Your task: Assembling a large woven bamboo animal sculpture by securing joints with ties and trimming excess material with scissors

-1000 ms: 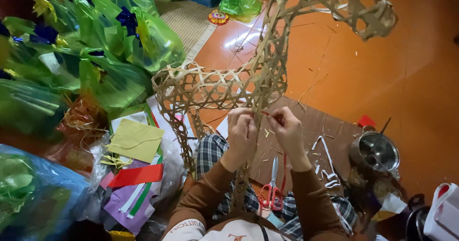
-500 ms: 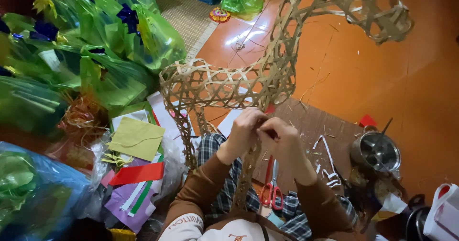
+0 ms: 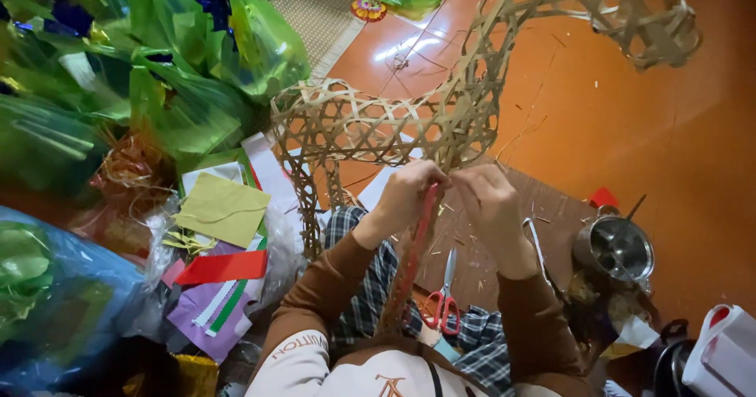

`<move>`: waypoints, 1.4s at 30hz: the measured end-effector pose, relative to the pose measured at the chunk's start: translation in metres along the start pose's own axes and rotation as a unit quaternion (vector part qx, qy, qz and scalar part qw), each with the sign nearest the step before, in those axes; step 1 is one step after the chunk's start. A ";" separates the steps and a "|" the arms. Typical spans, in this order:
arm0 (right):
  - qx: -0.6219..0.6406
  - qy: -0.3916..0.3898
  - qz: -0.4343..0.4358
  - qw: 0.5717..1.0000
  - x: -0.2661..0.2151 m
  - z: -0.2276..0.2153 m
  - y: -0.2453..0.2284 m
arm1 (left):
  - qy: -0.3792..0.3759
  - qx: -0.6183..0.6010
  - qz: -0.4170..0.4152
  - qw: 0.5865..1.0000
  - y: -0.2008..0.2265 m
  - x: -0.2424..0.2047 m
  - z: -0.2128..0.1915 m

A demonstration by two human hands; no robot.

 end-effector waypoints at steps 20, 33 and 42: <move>0.208 -0.094 0.182 0.957 0.003 0.023 0.043 | 0.056 0.191 0.157 0.967 0.005 0.005 0.005; -0.217 -0.077 -0.194 0.954 -0.003 0.022 0.033 | -0.094 0.203 0.169 0.960 -0.003 0.011 -0.014; 0.187 0.105 0.192 0.958 -0.023 0.019 0.050 | -0.162 -0.196 -0.191 0.948 -0.033 0.005 0.009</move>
Point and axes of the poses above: each hand's wrist, its own x-axis towards the middle knuckle, its own z-axis out of the palm, y = z × x, the point moved 6 cm from there along x, towards the middle knuckle, and after that the axes turned 12 degrees about y, right-handed, at the moved point
